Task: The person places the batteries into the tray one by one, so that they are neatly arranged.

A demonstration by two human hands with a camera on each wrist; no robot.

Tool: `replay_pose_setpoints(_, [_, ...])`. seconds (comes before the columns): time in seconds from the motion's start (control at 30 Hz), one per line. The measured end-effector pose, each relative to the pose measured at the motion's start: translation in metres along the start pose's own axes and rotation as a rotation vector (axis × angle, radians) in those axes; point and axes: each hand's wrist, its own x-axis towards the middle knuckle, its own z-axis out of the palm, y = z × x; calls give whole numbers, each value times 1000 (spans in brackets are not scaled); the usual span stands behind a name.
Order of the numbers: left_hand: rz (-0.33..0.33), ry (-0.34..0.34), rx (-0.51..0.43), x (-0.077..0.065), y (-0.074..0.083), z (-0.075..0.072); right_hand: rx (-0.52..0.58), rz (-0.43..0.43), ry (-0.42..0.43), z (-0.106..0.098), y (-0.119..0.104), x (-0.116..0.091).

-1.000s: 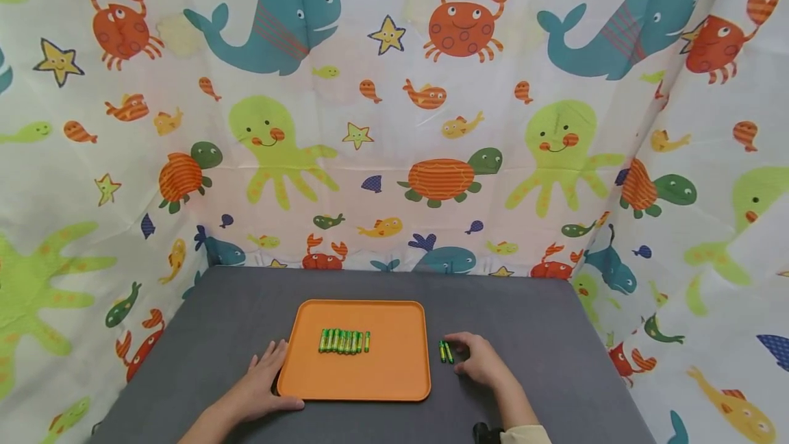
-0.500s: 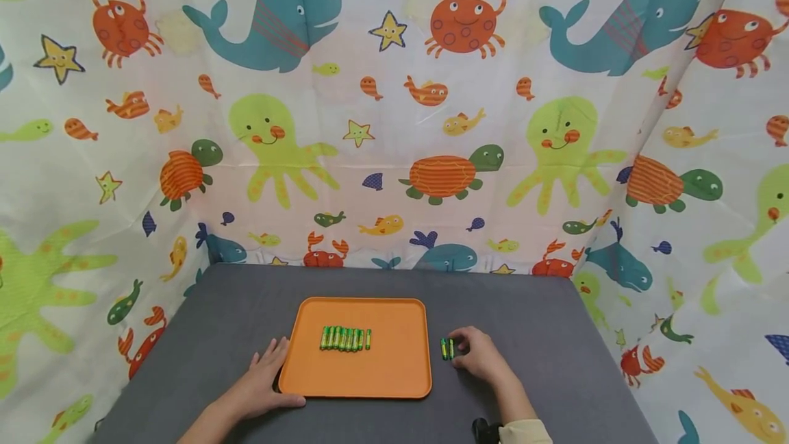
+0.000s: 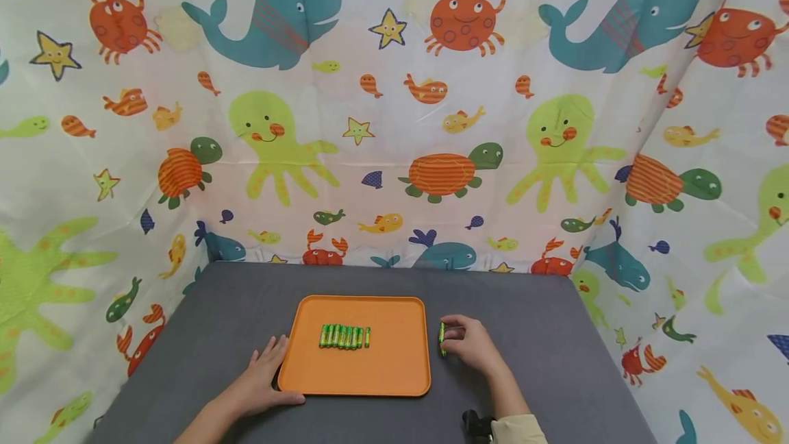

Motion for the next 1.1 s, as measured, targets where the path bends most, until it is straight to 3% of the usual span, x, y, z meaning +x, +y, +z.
replay_pose_setpoints(0.43, [0,14,5,1,-1,0,8,-35,-18,52,-47,28])
replay_pose_setpoints(0.8, [3,10,-3,3,-2,1,-120,-67,-92,108,-51,47])
replay_pose_setpoints(1.1, [1,13,0,3,-3,1,-194,-69,-147,130,-65,54])
